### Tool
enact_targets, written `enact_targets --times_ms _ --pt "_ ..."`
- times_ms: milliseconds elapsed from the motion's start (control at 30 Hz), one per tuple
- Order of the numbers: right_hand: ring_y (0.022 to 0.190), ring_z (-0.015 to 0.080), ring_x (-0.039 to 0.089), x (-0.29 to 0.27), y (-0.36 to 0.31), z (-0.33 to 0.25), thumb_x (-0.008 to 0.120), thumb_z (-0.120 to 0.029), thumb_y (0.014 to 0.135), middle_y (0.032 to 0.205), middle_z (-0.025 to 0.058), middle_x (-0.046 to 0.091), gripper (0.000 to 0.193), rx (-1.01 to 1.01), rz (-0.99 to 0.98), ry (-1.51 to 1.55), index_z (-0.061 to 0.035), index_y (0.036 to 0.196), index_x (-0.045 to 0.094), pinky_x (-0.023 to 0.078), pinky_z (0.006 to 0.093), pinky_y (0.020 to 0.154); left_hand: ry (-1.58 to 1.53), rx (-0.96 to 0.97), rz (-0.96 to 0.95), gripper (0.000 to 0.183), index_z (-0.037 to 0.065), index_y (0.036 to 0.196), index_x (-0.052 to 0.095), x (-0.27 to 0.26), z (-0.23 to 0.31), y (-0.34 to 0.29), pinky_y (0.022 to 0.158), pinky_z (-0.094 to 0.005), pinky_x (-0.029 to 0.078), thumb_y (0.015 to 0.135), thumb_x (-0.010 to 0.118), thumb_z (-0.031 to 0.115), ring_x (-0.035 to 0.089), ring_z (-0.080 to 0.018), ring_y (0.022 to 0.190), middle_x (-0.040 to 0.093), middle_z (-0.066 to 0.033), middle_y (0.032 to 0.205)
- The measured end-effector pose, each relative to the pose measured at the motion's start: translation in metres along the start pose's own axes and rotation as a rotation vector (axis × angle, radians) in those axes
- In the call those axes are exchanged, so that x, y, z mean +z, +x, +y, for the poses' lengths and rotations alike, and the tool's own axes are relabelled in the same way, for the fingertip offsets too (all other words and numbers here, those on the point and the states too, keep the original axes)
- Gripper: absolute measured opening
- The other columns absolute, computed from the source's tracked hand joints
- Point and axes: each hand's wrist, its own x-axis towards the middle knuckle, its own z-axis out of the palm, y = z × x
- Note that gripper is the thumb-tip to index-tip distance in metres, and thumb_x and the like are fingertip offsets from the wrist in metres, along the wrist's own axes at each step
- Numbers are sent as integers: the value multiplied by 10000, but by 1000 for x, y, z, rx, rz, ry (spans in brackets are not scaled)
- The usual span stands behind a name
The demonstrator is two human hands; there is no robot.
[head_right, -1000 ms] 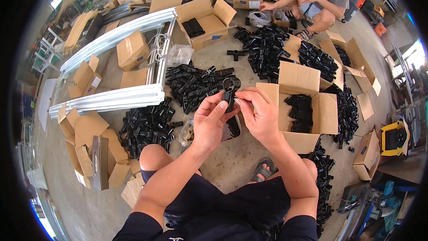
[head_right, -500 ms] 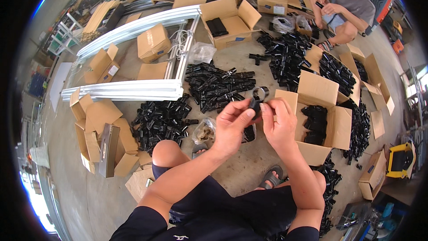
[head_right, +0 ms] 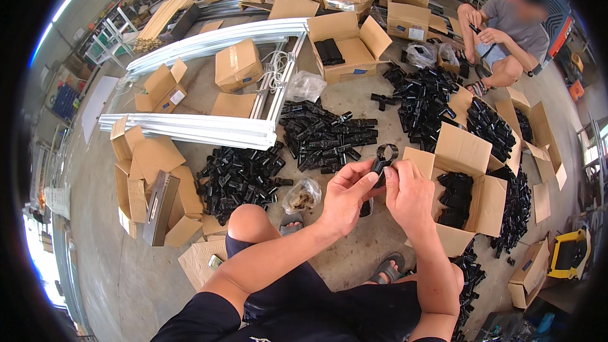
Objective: The person holds and turns over individual black plastic connectors by hand to check their condition before placing them into a cardboard box.
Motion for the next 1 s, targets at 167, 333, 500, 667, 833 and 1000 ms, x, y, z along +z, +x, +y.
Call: enact_targets --times_ms 167,333,500,667,833,1000 --pt "606 332 611 -10 3 2 673 -215 971 741 127 617 213 -56 0 -26 -44 881 585 444 419 523 -15 19 -9 230 24 1235 632 0 -1 2 1002 -407 586 1008 614 -1 659 -164 1101 677 -71 1216" --pt "586 319 608 -6 2 0 693 -210 955 734 115 617 199 -60 9 -9 -49 903 589 442 403 515 -16 54 -58 239 29 1253 629 0 1 2 1005 -402 588 1017 600 2 663 -155 1092 682 -75 1201" --pt "576 319 607 -15 7 -8 680 -191 961 745 120 624 191 -19 2 44 -41 888 587 438 402 509 -2 48 -73 250 30 1264 628 -4 -2 2 1007 -393 586 1019 592 -7 659 -139 1087 680 -73 1199" --pt "551 296 593 -10 -4 15 697 -194 950 766 103 617 187 -81 -19 -64 -44 918 591 435 399 508 -27 49 -92 253 18 1269 624 2 -3 0 1007 -366 578 1017 607 9 659 -141 1089 681 -72 1200" --pt "596 318 602 -18 7 -16 668 -168 955 770 107 608 163 6 -8 39 -46 880 591 438 409 540 -39 77 -118 259 4 1273 619 -1 1 2 990 -336 576 1017 628 43 654 -137 1097 679 -70 1213" --pt "622 317 615 -18 5 -7 665 -167 952 784 103 608 145 -121 3 -105 -44 916 596 450 407 563 -24 60 -105 255 10 1275 619 0 0 -2 1007 -368 579 1021 612 29 656 -151 1107 676 -79 1209"
